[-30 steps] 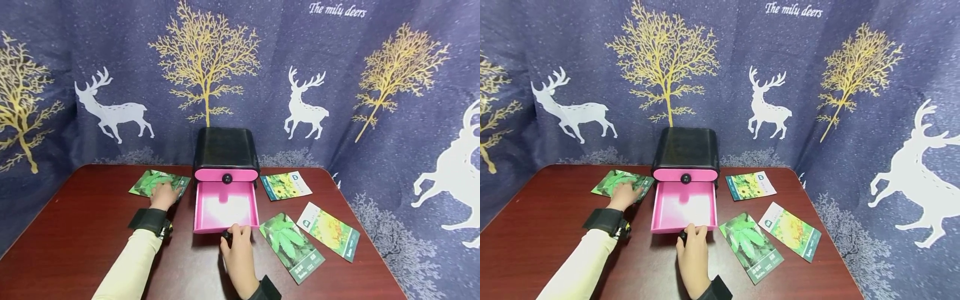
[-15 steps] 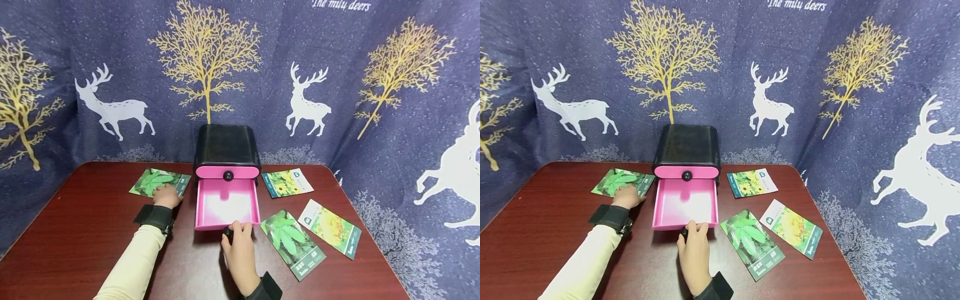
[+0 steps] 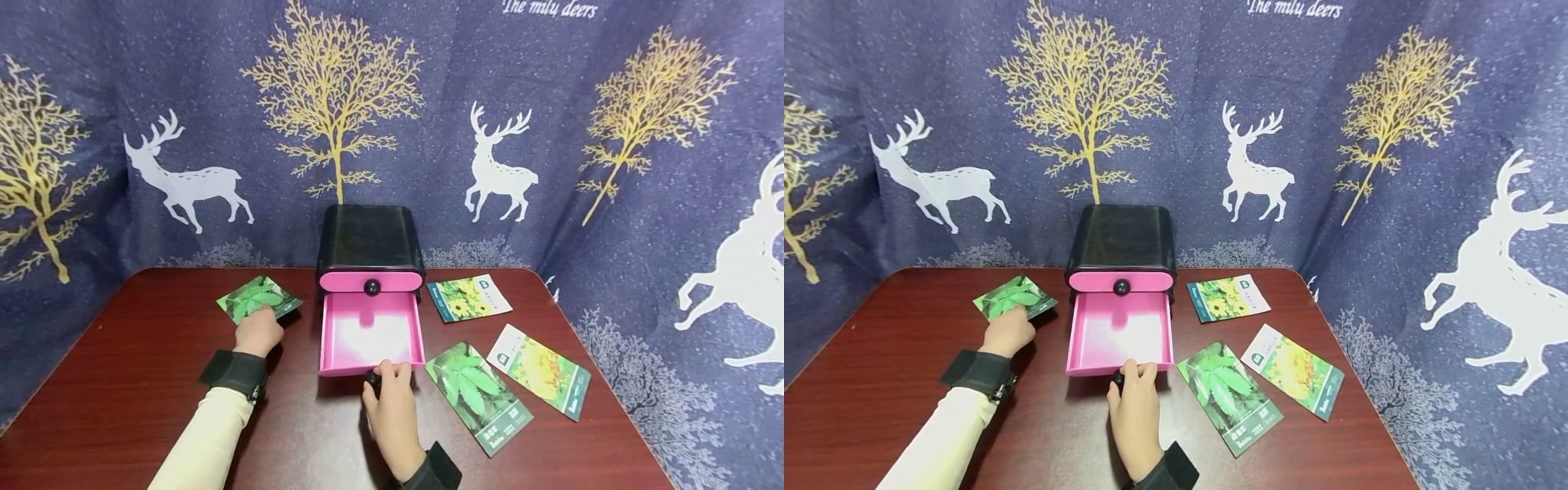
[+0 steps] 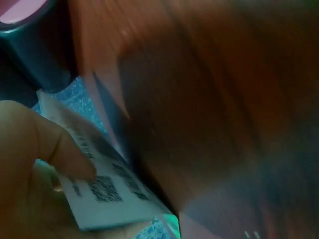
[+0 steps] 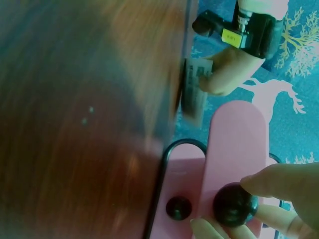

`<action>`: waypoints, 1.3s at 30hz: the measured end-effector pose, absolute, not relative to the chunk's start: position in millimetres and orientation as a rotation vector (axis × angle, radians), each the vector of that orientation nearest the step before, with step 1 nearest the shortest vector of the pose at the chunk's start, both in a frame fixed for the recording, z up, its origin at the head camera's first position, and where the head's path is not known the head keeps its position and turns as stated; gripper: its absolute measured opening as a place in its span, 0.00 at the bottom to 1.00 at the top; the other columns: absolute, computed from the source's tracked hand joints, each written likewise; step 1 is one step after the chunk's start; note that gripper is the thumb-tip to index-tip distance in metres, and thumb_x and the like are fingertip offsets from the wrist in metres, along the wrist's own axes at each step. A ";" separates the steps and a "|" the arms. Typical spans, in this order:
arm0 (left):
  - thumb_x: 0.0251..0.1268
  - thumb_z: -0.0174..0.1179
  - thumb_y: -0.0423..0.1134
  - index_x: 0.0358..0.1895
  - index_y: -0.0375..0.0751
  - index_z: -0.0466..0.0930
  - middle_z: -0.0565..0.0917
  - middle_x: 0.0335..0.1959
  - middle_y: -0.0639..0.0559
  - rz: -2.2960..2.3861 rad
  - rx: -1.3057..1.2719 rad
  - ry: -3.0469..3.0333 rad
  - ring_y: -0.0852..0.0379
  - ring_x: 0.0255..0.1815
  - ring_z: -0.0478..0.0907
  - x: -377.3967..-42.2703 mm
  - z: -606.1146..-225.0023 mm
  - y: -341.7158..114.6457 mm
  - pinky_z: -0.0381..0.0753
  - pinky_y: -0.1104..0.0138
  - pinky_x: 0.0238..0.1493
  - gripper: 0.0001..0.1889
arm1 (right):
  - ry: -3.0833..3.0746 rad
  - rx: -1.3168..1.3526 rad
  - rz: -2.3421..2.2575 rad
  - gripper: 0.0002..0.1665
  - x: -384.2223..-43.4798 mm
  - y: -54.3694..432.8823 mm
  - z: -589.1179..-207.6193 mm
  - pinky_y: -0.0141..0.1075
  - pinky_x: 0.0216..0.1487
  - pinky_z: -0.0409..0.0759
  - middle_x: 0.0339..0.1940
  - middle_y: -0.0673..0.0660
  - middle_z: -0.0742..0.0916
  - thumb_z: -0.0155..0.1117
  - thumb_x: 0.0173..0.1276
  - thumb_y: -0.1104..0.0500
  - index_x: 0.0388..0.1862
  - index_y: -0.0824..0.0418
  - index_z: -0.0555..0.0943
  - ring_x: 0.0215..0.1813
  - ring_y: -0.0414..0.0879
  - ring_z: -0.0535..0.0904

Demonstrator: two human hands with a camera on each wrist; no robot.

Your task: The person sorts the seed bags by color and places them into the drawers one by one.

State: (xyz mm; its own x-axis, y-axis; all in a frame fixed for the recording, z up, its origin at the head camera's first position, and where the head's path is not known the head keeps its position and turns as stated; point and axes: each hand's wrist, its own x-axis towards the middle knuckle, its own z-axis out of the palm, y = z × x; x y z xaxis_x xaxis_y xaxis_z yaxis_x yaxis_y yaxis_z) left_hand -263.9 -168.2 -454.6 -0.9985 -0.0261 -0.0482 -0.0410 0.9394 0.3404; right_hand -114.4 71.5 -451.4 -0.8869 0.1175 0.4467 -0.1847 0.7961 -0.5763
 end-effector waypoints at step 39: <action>0.52 0.54 0.26 0.62 0.53 0.70 0.81 0.52 0.41 0.422 0.195 3.182 0.40 0.45 0.80 -75.5 -330.3 -192.2 0.75 0.48 0.29 0.31 | -2.462 -0.006 0.640 0.04 -116.7 88.4 -446.5 0.34 0.23 0.75 0.24 0.48 0.84 0.65 0.57 0.60 0.24 0.56 0.82 0.27 0.43 0.81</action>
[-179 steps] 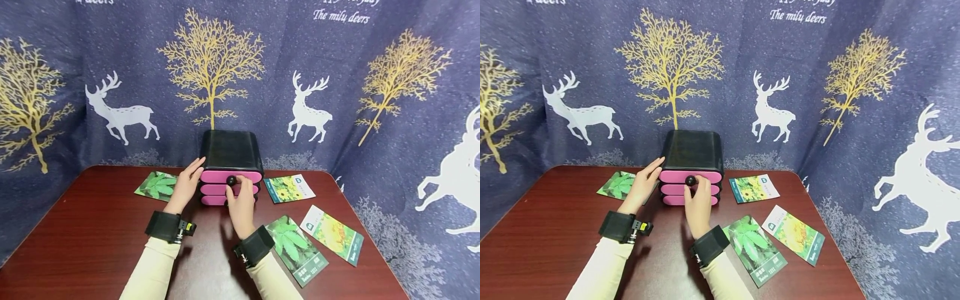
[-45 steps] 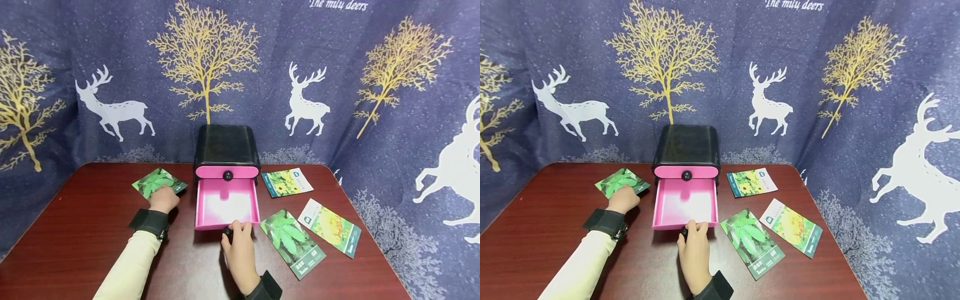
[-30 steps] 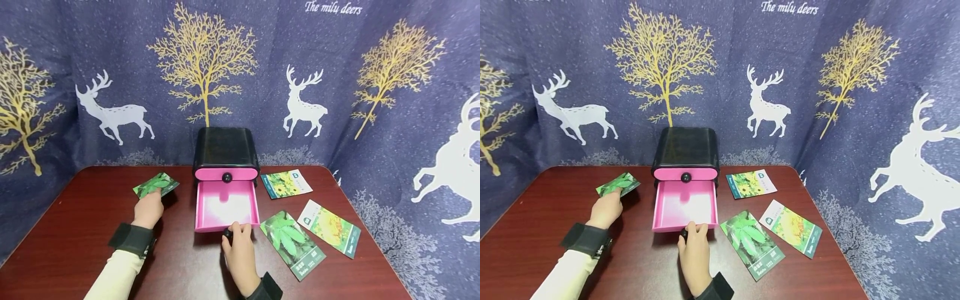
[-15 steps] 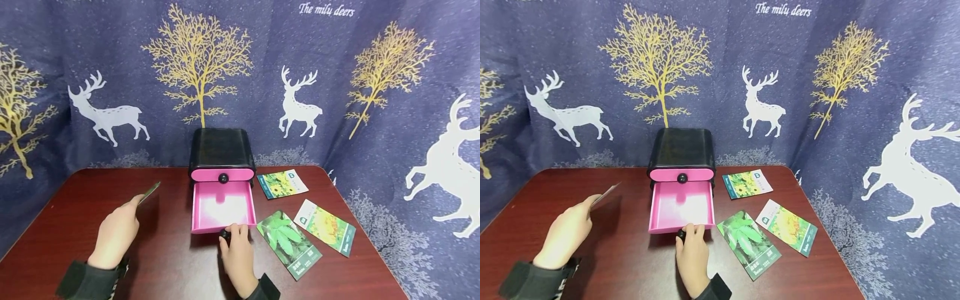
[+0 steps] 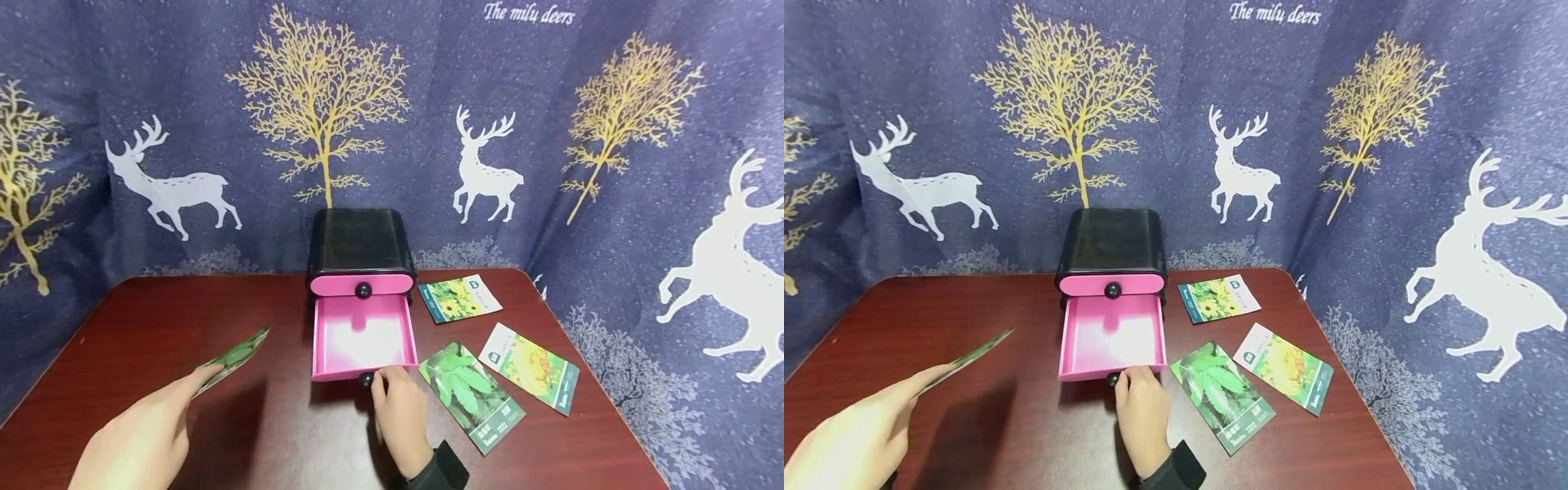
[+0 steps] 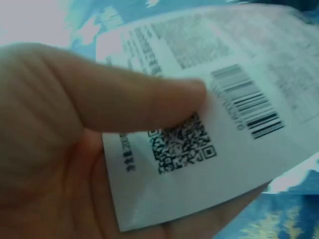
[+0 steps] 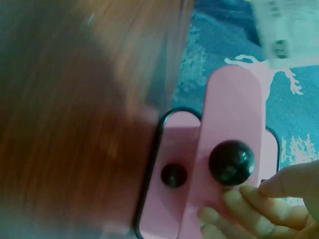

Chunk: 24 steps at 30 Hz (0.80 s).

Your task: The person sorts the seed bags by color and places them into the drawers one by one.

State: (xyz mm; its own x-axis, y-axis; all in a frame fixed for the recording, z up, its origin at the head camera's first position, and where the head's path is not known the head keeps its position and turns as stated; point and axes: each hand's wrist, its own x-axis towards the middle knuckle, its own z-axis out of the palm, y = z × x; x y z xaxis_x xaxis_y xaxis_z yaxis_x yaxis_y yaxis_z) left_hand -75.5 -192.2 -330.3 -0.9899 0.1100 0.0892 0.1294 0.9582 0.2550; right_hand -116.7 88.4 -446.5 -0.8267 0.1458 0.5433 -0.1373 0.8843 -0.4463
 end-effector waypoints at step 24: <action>0.66 0.39 0.38 0.56 0.59 0.77 0.81 0.50 0.60 -0.321 -1.026 -2.306 0.57 0.50 0.77 -63.9 -329.3 -144.2 0.58 0.79 0.60 0.21 | -1.812 0.603 2.946 0.20 -88.9 82.7 -368.6 0.31 0.39 0.82 0.25 0.43 0.83 0.40 0.75 0.45 0.31 0.55 0.72 0.33 0.33 0.82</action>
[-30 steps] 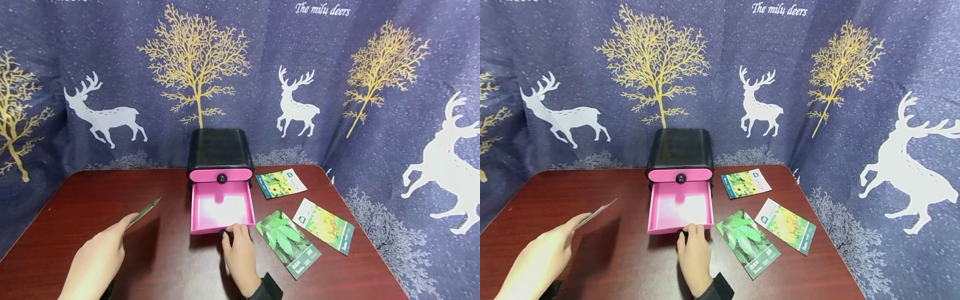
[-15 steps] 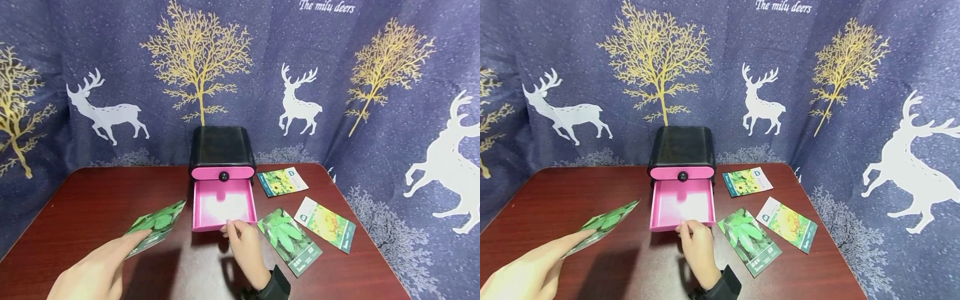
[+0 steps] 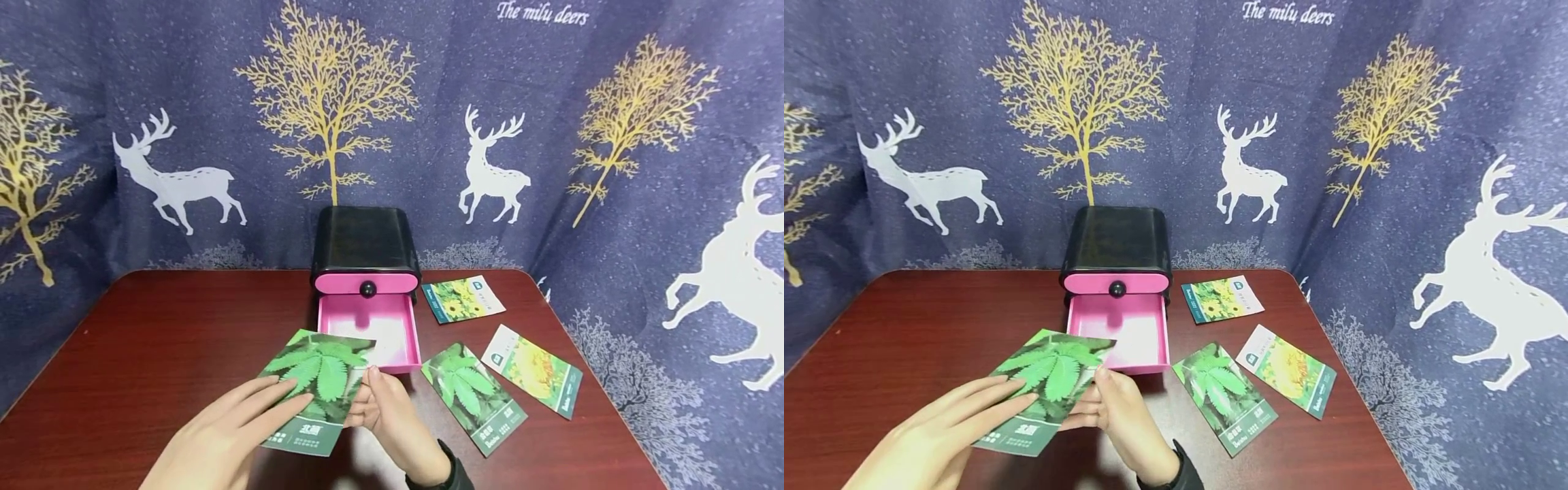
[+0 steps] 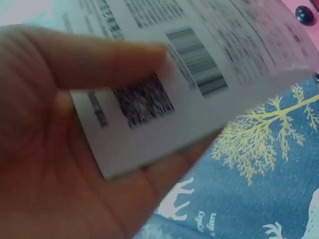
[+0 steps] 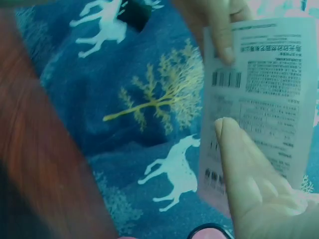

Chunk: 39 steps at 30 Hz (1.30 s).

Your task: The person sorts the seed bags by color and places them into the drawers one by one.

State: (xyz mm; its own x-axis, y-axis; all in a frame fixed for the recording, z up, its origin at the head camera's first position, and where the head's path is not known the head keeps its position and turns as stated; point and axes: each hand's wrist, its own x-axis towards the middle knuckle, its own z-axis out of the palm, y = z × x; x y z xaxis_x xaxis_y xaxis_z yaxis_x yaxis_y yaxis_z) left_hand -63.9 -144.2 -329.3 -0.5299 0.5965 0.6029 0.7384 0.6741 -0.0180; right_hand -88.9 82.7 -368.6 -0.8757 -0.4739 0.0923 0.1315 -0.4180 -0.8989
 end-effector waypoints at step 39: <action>0.65 0.57 0.44 0.74 0.44 0.44 0.76 0.59 0.36 -1.991 -0.486 -2.824 0.56 0.46 0.83 -112.3 -359.4 -112.5 0.81 0.66 0.44 0.40 | 2.300 -0.118 -1.859 0.24 -112.8 114.9 -379.5 0.28 0.22 0.53 0.17 0.48 0.56 0.57 0.68 0.52 0.20 0.58 0.56 0.19 0.38 0.50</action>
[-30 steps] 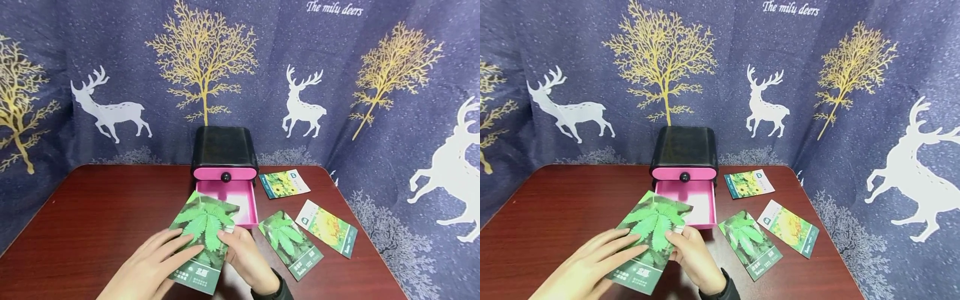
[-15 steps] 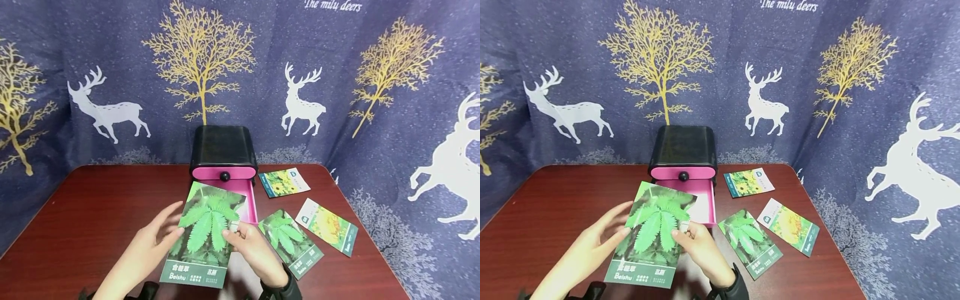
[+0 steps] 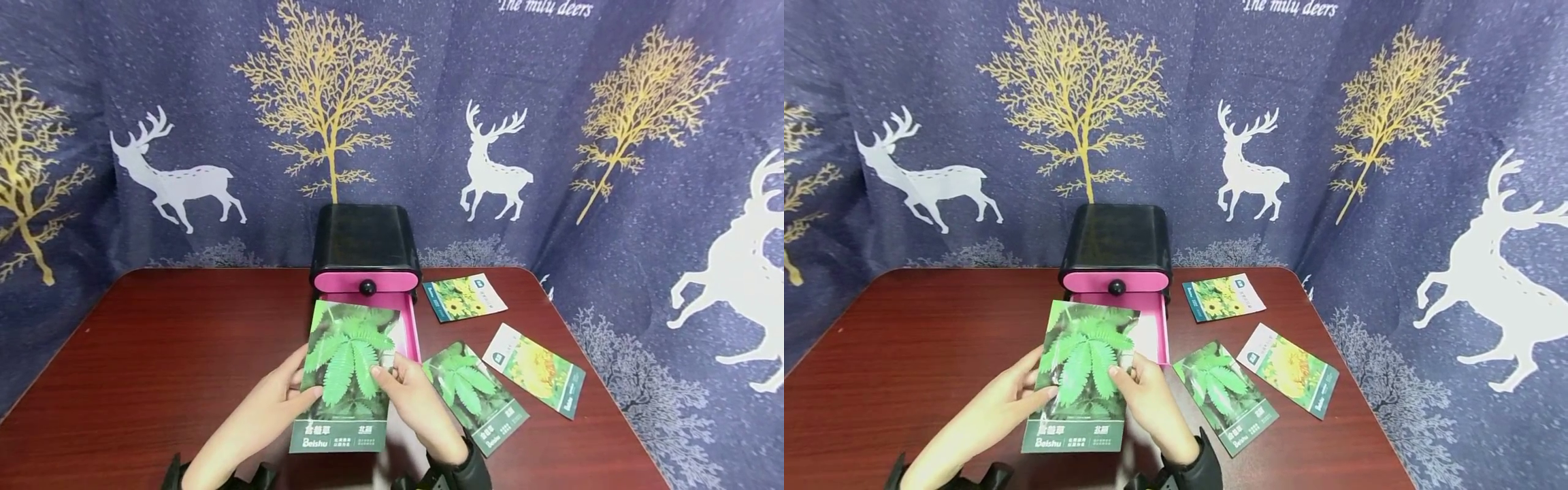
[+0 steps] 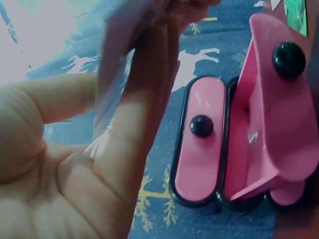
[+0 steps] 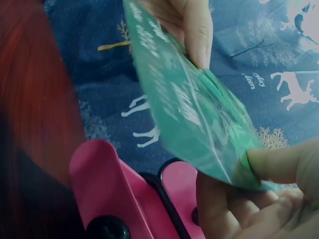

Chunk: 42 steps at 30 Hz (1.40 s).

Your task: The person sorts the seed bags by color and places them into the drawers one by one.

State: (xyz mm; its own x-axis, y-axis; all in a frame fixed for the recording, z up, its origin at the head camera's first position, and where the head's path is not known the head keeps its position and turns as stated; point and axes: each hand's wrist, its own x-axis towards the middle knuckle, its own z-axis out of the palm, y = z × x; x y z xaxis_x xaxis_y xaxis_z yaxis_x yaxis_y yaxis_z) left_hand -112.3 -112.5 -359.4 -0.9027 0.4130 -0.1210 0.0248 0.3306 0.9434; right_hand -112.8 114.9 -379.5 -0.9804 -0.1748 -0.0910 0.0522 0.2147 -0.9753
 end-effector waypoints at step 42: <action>0.60 0.53 0.24 0.61 0.25 0.68 0.51 0.73 0.34 1.834 0.232 2.155 0.37 0.64 0.67 -144.0 -372.7 -79.9 0.84 0.61 0.39 0.23 | 2.241 0.074 -1.989 0.34 -151.0 122.1 -390.5 0.54 0.71 0.56 0.72 0.69 0.60 0.58 0.64 0.63 0.67 0.70 0.62 0.74 0.62 0.50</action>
